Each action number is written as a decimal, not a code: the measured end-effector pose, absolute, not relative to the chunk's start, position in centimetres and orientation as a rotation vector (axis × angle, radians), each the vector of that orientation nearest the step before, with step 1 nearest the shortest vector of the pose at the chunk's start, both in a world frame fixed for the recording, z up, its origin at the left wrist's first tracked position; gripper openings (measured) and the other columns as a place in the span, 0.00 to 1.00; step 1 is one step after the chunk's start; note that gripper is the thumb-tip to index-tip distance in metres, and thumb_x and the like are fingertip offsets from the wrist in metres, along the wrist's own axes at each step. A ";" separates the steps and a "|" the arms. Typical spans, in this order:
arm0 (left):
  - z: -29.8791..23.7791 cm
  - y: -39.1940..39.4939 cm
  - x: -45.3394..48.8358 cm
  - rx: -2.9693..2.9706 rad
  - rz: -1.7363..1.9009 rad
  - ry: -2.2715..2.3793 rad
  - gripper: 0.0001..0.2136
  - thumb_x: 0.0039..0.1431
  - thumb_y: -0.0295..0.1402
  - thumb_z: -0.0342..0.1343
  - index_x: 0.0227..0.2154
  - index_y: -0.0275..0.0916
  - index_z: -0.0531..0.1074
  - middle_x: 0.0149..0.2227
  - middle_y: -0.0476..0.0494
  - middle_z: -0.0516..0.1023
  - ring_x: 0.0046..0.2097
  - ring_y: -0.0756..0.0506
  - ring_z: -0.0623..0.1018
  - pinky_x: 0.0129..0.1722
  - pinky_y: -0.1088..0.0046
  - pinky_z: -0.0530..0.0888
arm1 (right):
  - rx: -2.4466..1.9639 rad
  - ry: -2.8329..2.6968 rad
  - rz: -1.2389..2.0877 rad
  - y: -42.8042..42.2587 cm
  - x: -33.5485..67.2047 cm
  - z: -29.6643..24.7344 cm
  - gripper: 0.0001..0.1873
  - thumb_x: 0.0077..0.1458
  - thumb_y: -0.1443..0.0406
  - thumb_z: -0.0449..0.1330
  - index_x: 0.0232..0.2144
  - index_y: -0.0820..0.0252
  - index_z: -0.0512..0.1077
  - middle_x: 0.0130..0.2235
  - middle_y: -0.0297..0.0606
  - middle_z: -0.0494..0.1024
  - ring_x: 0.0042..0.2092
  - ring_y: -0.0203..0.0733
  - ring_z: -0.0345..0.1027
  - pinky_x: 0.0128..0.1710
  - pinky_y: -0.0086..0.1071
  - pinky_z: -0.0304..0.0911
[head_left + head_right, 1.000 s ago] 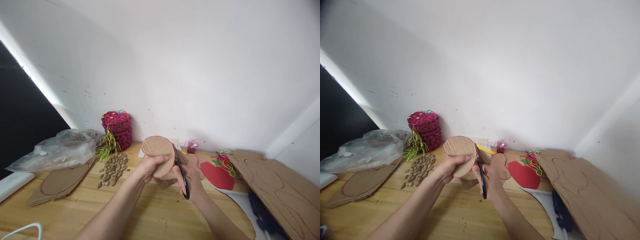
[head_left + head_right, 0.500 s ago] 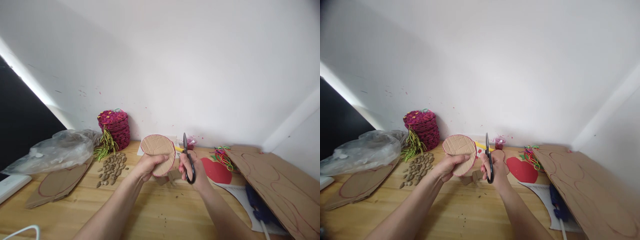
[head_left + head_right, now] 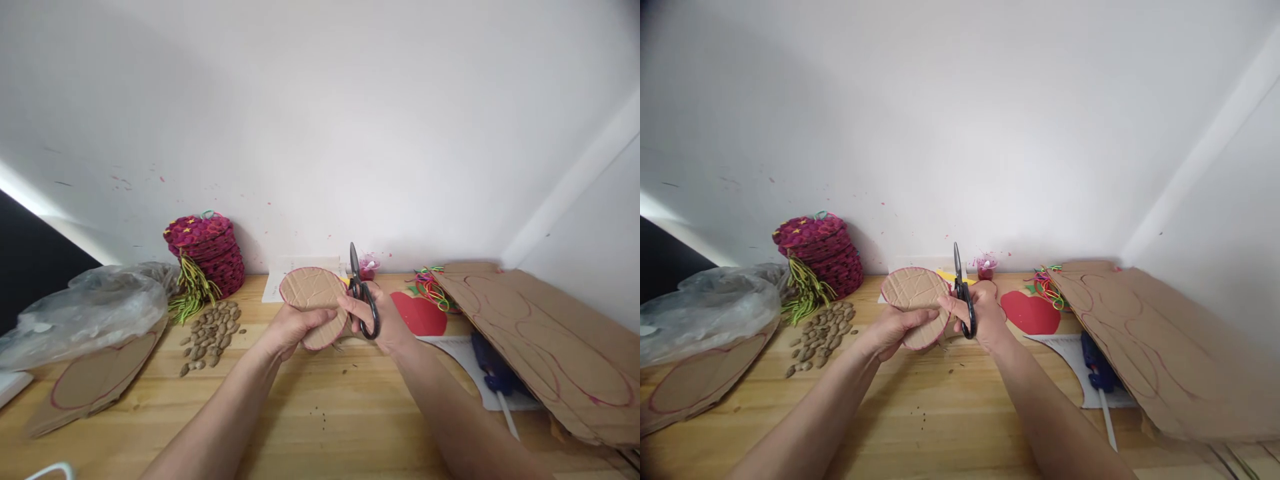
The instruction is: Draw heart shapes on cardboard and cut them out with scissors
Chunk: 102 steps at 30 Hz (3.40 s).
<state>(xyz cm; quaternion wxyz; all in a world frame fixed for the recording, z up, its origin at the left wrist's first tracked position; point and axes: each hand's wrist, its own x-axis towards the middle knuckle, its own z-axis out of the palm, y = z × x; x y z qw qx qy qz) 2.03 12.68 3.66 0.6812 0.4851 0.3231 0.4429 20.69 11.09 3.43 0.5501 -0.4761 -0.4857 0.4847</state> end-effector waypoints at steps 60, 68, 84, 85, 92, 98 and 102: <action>4.5 13.2 2.2 0.816 1.386 0.909 0.21 0.43 0.40 0.75 0.40 0.34 0.82 0.39 0.38 0.86 0.35 0.43 0.83 0.34 0.70 0.81 | -1.430 -1.477 0.992 9.5 19.3 3.4 0.34 0.53 0.34 0.61 0.22 0.58 0.67 0.18 0.31 0.67 0.17 0.35 0.61 0.18 0.29 0.54; 4.5 13.3 2.2 0.809 1.378 0.913 0.24 0.42 0.41 0.76 0.41 0.33 0.81 0.39 0.36 0.86 0.35 0.41 0.84 0.35 0.66 0.82 | -1.421 -1.464 0.992 9.4 19.2 3.3 0.34 0.53 0.33 0.60 0.20 0.55 0.65 0.18 0.34 0.68 0.17 0.38 0.61 0.17 0.33 0.56; 4.7 13.5 2.1 0.796 1.379 0.902 0.23 0.43 0.39 0.76 0.41 0.34 0.80 0.39 0.36 0.86 0.36 0.40 0.85 0.37 0.67 0.82 | -1.442 -1.380 1.081 9.5 19.2 3.2 0.36 0.50 0.32 0.62 0.19 0.55 0.60 0.16 0.27 0.62 0.15 0.32 0.55 0.14 0.28 0.51; 4.7 13.5 2.1 0.794 1.382 0.898 0.23 0.42 0.39 0.76 0.41 0.34 0.80 0.39 0.36 0.86 0.35 0.41 0.85 0.36 0.67 0.82 | -1.455 -1.375 1.087 9.6 19.3 3.2 0.36 0.50 0.32 0.62 0.20 0.55 0.60 0.15 0.27 0.62 0.15 0.32 0.56 0.14 0.28 0.51; 4.5 13.7 2.0 0.716 1.539 0.861 0.24 0.45 0.39 0.75 0.45 0.36 0.80 0.44 0.38 0.86 0.41 0.42 0.85 0.42 0.68 0.81 | -1.335 -1.418 1.133 10.1 19.2 2.3 0.37 0.50 0.30 0.59 0.23 0.56 0.67 0.18 0.29 0.67 0.16 0.33 0.59 0.17 0.28 0.54; 4.5 13.6 2.3 0.658 1.632 0.868 0.26 0.44 0.40 0.75 0.47 0.36 0.79 0.45 0.39 0.85 0.41 0.42 0.84 0.45 0.65 0.80 | -1.273 -1.494 1.186 9.7 18.5 0.6 0.35 0.58 0.32 0.56 0.26 0.57 0.68 0.21 0.31 0.69 0.19 0.35 0.64 0.20 0.30 0.57; 4.3 13.5 2.4 0.652 1.637 0.878 0.25 0.45 0.41 0.75 0.45 0.36 0.79 0.44 0.39 0.85 0.40 0.43 0.83 0.44 0.67 0.79 | -1.251 -1.524 1.159 9.4 18.5 0.5 0.33 0.62 0.36 0.54 0.26 0.58 0.68 0.22 0.31 0.69 0.21 0.34 0.66 0.23 0.29 0.58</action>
